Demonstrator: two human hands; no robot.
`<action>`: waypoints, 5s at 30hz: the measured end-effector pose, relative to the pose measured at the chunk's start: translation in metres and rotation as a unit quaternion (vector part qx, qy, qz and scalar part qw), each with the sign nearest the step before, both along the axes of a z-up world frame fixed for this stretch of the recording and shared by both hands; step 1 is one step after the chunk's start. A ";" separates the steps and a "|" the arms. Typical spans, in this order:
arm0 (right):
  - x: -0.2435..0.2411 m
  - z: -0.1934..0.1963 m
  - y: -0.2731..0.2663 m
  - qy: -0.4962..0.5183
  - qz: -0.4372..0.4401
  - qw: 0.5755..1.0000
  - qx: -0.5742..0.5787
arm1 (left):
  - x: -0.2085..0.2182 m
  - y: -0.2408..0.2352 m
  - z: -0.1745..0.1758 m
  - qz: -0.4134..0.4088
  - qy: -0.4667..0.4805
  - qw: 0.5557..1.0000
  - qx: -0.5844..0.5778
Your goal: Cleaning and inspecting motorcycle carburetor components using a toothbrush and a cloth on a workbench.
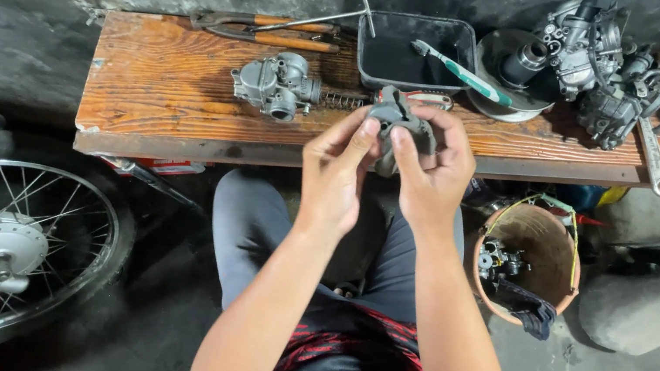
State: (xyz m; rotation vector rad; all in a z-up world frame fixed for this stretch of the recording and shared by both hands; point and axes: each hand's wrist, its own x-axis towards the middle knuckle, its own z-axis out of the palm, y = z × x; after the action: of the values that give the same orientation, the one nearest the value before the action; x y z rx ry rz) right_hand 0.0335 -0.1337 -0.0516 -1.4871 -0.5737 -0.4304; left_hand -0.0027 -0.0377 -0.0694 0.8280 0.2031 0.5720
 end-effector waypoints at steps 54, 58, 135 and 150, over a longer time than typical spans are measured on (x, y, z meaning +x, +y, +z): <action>0.113 0.025 0.019 0.004 0.004 0.995 -0.100 | 0.106 0.073 0.024 -0.132 -0.033 0.927 0.349; 0.109 0.016 0.028 -0.008 -0.045 0.995 -0.087 | 0.100 0.062 0.028 -0.090 -0.046 0.937 0.335; 0.058 0.023 0.015 0.071 0.018 0.996 0.057 | 0.057 0.054 0.020 0.018 -0.118 0.914 0.387; 0.074 0.012 0.013 0.101 0.006 0.990 0.095 | 0.056 0.047 0.029 0.063 -0.103 0.881 0.458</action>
State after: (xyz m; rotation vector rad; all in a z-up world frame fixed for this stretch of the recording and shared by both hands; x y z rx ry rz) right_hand 0.1073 -0.1208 -0.0392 -1.3250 -0.3702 -0.3105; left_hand 0.0535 0.0094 -0.0403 1.6689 -0.2437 0.8907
